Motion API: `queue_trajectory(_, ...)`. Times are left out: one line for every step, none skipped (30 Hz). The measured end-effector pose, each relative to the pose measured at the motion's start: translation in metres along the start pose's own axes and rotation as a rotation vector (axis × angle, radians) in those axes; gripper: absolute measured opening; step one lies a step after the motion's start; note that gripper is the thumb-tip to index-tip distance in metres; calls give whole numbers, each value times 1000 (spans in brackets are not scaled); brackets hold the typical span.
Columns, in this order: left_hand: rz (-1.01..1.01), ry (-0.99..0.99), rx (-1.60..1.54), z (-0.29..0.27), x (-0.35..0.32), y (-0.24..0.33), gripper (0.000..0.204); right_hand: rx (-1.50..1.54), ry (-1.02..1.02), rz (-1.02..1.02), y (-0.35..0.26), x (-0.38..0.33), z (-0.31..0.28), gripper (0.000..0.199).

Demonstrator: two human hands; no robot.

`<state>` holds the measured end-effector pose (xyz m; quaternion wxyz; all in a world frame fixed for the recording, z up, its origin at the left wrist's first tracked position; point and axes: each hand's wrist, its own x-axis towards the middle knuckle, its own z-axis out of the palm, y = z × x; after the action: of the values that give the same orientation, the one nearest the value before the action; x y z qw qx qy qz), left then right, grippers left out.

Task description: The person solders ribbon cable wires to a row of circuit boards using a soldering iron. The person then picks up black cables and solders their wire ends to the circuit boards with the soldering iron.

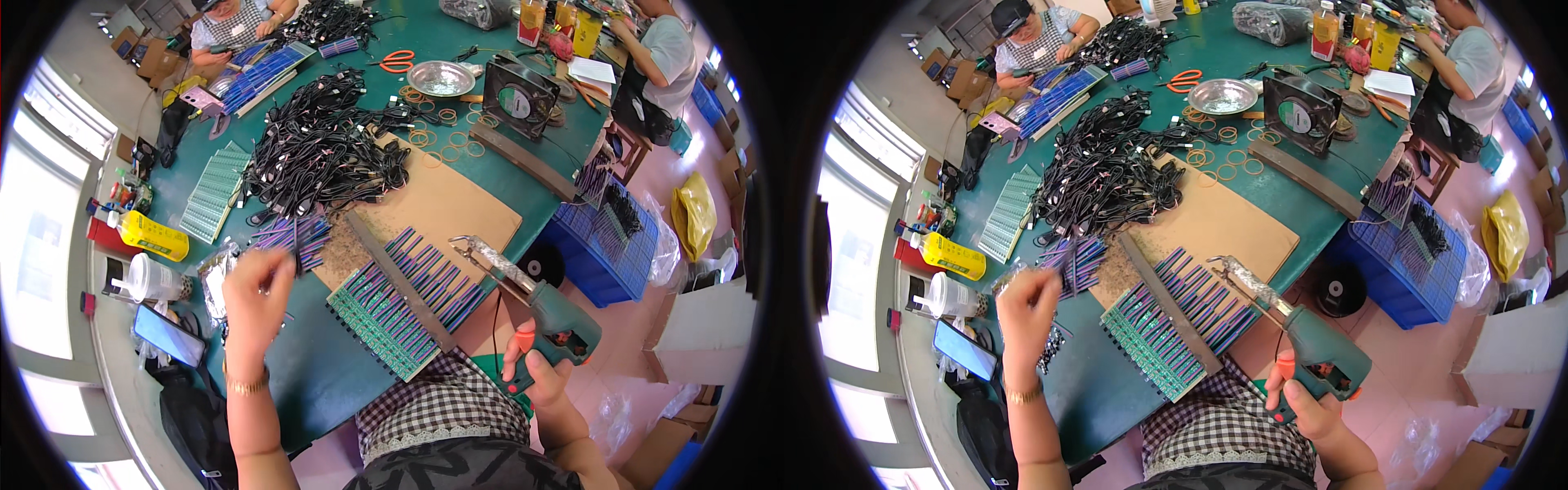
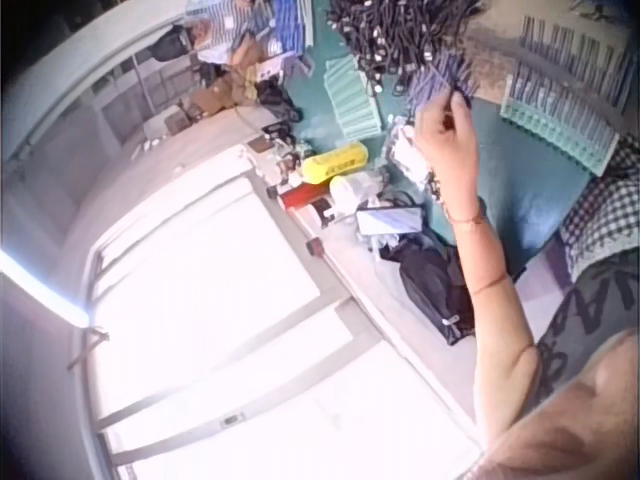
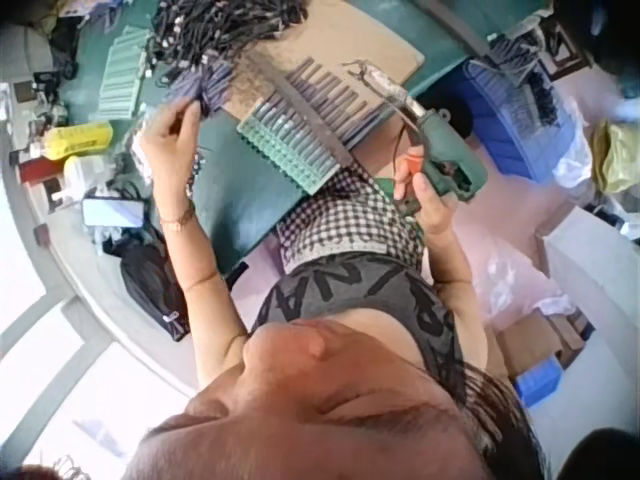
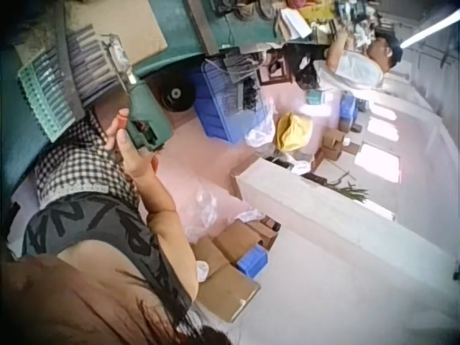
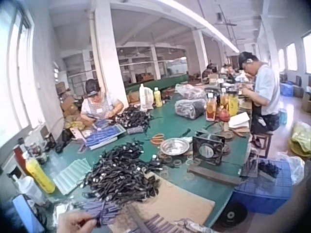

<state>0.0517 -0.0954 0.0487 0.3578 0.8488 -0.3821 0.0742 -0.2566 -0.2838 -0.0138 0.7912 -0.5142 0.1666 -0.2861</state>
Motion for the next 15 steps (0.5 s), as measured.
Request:
queue_trajectory(-116,-184,11,-14,-18,6,8,2,27,-6,-1,0,1,35)
queue_trajectory(-237,-368,19,-25,-34,10,9,-1,19,4,-2,1,2,35)
queue_trajectory(-258,-360,23,-29,-51,9,9,10,16,-8,-3,4,2,34)
queue_trajectory(-216,-415,106,-29,-67,7,12,19,17,-18,-4,5,3,34)
queue_trajectory(-170,-470,184,-28,-77,5,16,7,-13,-28,-1,5,-1,36)
queue_trajectory(-188,-468,180,-21,-82,8,16,3,-24,-15,-3,7,0,36)
queue_trajectory(-118,-399,124,-8,-83,13,23,14,-14,-26,-3,7,2,37)
queue_trajectory(-48,-330,66,3,-85,16,29,25,-2,-38,-2,4,4,38)
queue_trajectory(22,-388,53,9,-86,15,41,72,-6,-25,-1,3,3,43)
queue_trajectory(45,-382,49,15,-88,18,37,71,-7,-19,-1,2,5,43)
queue_trajectory(53,-348,67,21,-89,16,33,134,-16,-1,-1,1,7,44)
queue_trajectory(62,-314,84,26,-91,13,29,196,-26,16,0,-1,7,45)
queue_trajectory(60,-314,80,27,-92,8,29,211,-104,68,3,-5,4,48)
queue_trajectory(141,-257,97,28,-91,2,25,209,-150,138,3,-8,2,46)
queue_trajectory(220,-197,115,28,-92,-3,22,205,-180,209,5,-13,3,45)
